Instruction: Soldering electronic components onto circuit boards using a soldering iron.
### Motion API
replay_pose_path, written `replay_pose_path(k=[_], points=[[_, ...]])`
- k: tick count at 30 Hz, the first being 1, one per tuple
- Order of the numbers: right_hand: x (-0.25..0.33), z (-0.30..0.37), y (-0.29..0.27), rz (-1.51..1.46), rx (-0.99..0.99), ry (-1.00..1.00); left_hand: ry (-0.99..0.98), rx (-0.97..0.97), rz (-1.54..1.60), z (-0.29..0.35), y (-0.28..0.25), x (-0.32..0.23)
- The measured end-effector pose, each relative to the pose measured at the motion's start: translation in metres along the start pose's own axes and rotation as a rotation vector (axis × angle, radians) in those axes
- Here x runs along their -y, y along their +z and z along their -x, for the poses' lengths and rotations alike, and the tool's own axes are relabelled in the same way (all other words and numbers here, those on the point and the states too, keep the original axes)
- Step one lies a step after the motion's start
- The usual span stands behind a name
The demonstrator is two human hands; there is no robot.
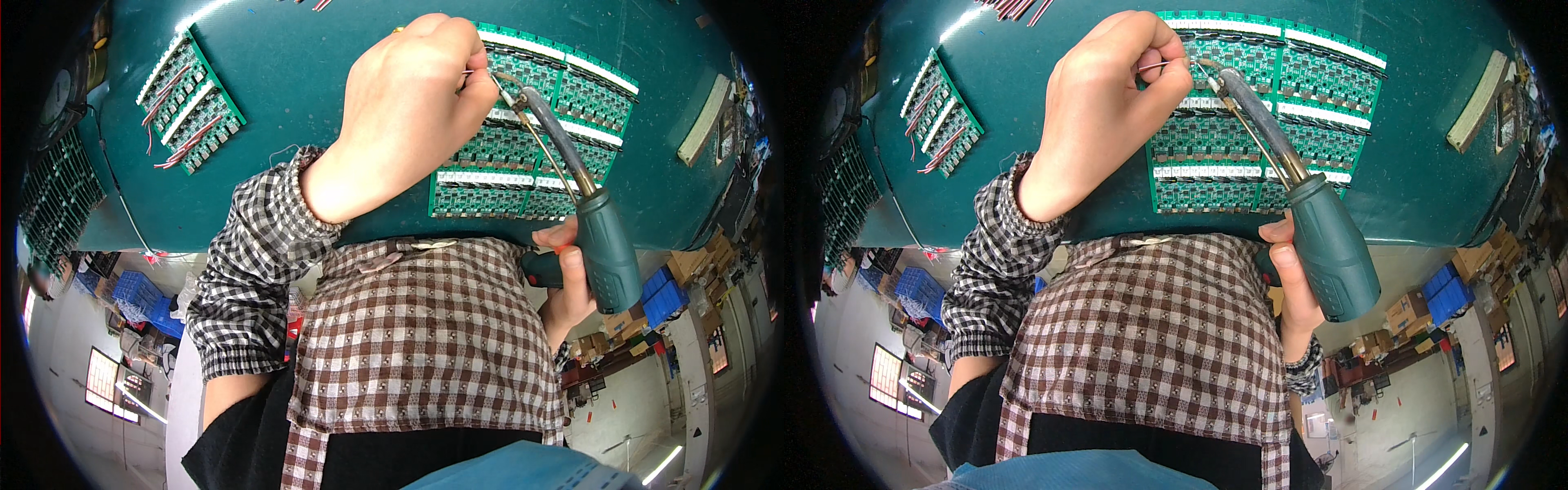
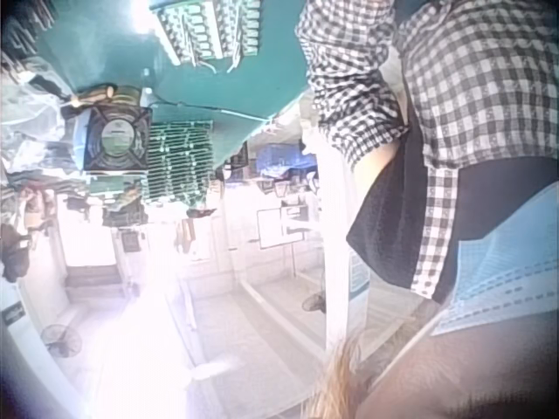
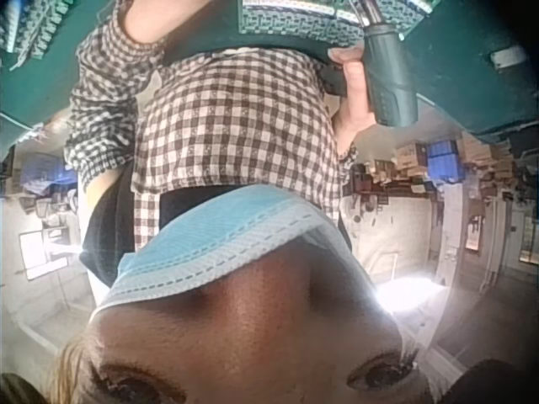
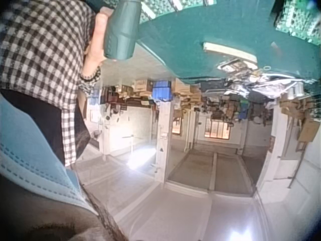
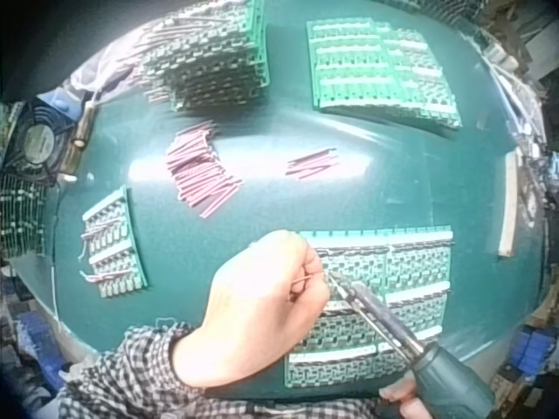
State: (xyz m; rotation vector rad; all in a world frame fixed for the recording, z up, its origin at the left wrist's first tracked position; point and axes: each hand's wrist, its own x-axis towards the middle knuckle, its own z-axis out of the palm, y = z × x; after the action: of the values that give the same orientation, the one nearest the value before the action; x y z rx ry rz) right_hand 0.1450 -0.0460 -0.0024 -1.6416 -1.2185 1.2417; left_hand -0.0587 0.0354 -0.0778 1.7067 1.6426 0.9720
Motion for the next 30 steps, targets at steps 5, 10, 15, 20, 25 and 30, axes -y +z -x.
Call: replay_pose_path(k=[5,10,15,20,25,30], points=[[-0.002,0.0,-0.001,-0.039,-0.021,-0.007,0.004,-0.003,0.003,-0.001,0.001,0.002],[0.0,0.001,-0.002,-0.024,-0.03,0.005,0.007,0.007,0.0,0.0,-0.001,0.002],[0.003,0.006,0.001,-0.064,-0.087,0.048,0.013,0.012,-0.003,-0.001,0.001,0.001],[0.003,0.006,0.0,-0.089,-0.089,0.068,-0.013,0.017,-0.016,0.001,-0.003,-0.001],[0.002,0.007,-0.002,-0.096,-0.056,0.069,0.019,0.013,-0.036,0.0,-0.003,0.001],[-0.003,0.004,-0.008,-0.064,0.007,0.013,0.019,-0.016,-0.043,0.003,0.001,0.002]])
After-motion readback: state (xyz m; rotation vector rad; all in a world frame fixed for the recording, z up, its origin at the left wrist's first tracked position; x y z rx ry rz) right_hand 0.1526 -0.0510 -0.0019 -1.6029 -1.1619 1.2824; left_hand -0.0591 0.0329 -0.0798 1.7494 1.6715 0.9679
